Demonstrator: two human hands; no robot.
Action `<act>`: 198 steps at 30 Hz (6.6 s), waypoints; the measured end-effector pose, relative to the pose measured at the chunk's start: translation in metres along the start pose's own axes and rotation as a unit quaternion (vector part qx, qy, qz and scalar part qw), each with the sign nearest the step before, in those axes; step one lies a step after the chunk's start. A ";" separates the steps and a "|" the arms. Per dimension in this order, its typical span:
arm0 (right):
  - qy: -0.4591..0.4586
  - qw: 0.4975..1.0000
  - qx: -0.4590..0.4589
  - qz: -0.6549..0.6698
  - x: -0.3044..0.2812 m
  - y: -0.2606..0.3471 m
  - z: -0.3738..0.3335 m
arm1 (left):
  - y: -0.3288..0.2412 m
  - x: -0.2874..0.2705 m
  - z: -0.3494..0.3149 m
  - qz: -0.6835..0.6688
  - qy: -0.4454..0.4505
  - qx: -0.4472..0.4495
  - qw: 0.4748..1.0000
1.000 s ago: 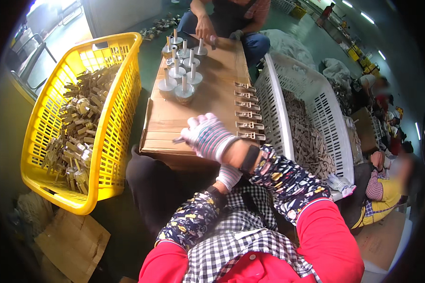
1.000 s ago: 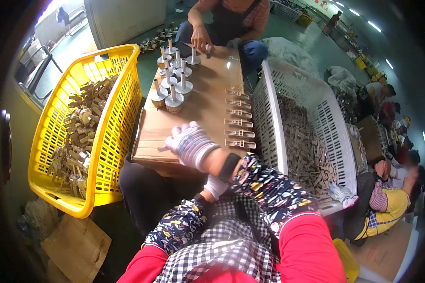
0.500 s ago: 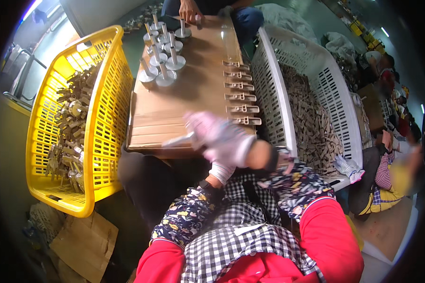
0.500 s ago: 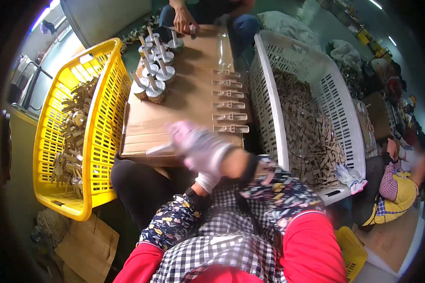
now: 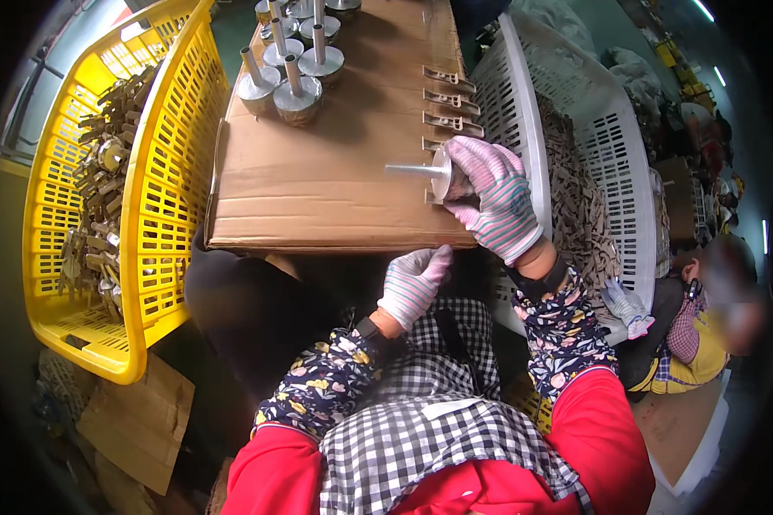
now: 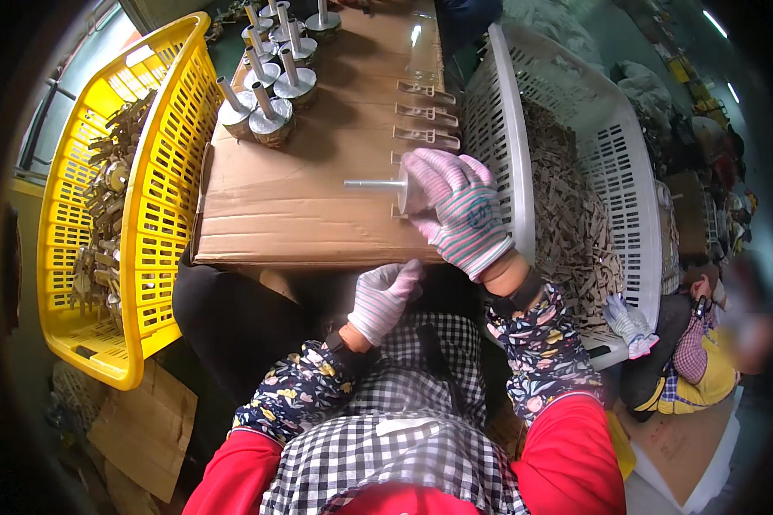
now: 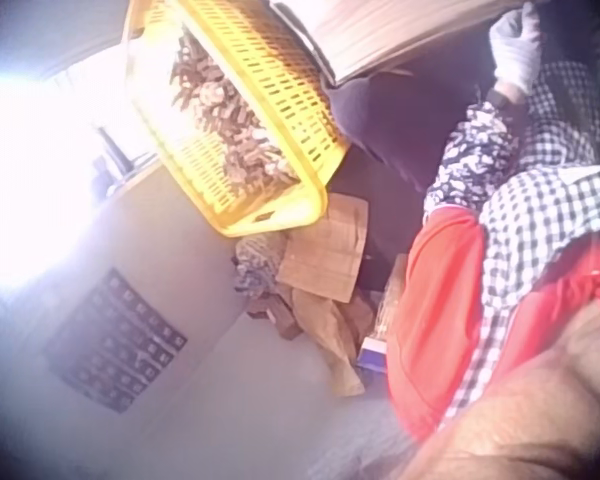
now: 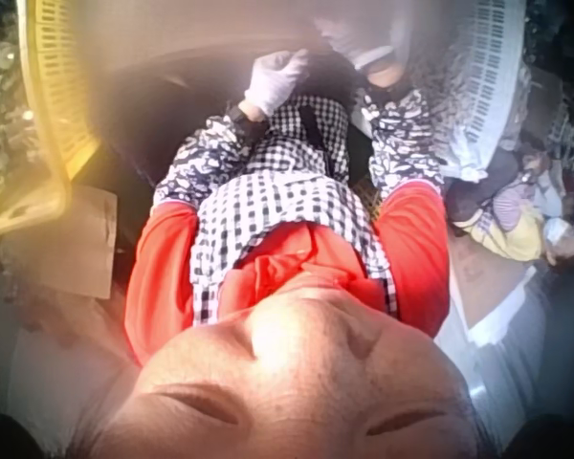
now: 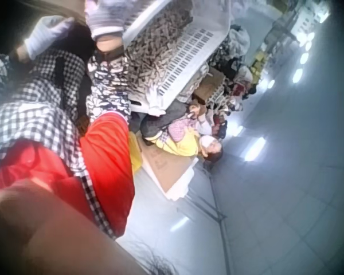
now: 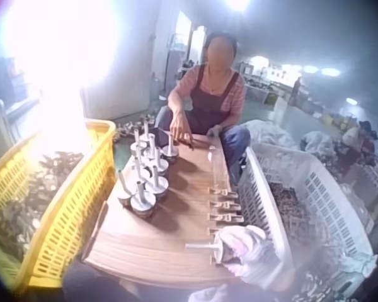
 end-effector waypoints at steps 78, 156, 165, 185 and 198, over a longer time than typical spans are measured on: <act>0.247 0.962 0.106 -0.044 0.021 -0.037 0.062 | -0.177 0.034 0.073 0.703 0.109 0.322 0.625; 0.491 0.852 0.152 -0.102 0.103 -0.178 0.175 | -0.227 0.054 0.257 0.672 0.089 0.149 0.720; 0.262 0.899 0.131 -0.324 0.114 -0.180 0.189 | -0.214 0.038 0.355 0.713 0.177 0.136 0.664; 0.357 0.903 0.114 -0.211 0.101 -0.234 0.278 | -0.309 0.049 0.362 0.674 -0.049 0.192 0.712; 0.416 0.886 0.076 -0.189 0.087 -0.155 0.175 | -0.233 0.043 0.262 0.676 0.000 0.159 0.720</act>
Point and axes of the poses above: each hand's wrist, its own z-axis towards the middle knuckle, its own x-axis out of the palm, y = z × x, the point moved 8 cm from there along z, towards the middle knuckle, and after that the axes turned 5 degrees about -z, right-handed, at the moved point
